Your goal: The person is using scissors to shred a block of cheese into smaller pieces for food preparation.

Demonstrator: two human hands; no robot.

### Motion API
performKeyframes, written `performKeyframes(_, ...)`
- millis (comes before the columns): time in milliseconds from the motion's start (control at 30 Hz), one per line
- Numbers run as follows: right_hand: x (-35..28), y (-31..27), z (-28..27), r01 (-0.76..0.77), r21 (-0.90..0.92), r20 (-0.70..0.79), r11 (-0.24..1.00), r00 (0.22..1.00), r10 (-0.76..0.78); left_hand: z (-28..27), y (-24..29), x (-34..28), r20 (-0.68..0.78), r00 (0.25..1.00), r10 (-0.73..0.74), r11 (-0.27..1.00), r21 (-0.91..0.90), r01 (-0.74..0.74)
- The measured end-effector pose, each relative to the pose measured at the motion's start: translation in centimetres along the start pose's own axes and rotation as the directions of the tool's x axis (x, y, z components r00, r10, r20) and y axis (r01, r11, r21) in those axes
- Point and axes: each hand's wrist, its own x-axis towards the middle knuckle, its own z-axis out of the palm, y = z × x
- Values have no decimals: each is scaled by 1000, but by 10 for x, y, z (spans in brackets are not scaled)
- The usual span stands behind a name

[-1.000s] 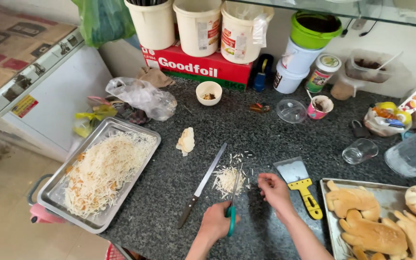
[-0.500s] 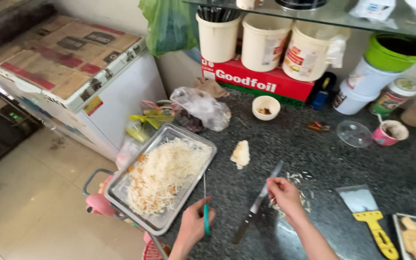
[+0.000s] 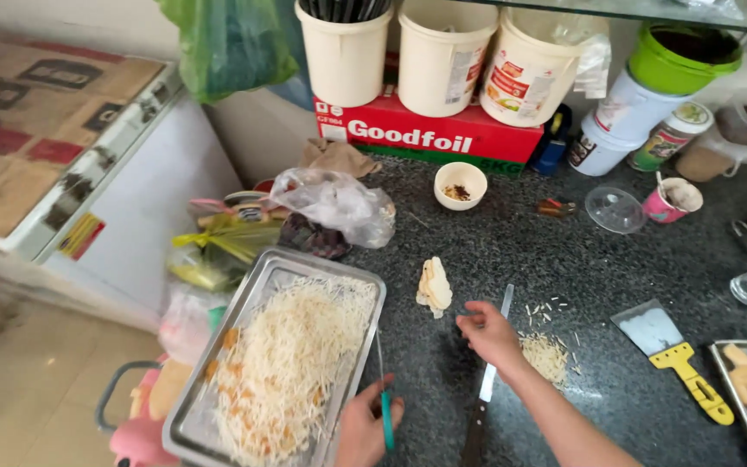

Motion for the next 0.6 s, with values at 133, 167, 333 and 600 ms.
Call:
performKeyframes(133, 25, -19, 14, 5, -344, -29, 939, 999, -16, 8, -6, 26, 70, 997, 23, 997, 78, -28)
performKeyframes(167, 39, -12, 20, 56, -334, -73, 941, 994, -86, 9, 0, 31, 122, 992, -23, 998, 63, 15)
performKeyframes(333, 51, -34, 35, 60, -452, -80, 890, 991, -107, 13, -2, 58, 234, 970, -68, 998, 19, 65)
performKeyframes(600, 55, -38, 47, 92, -497, -58, 863, 989, -139, 19, 12, 57, 169, 981, -101, 994, 47, 94)
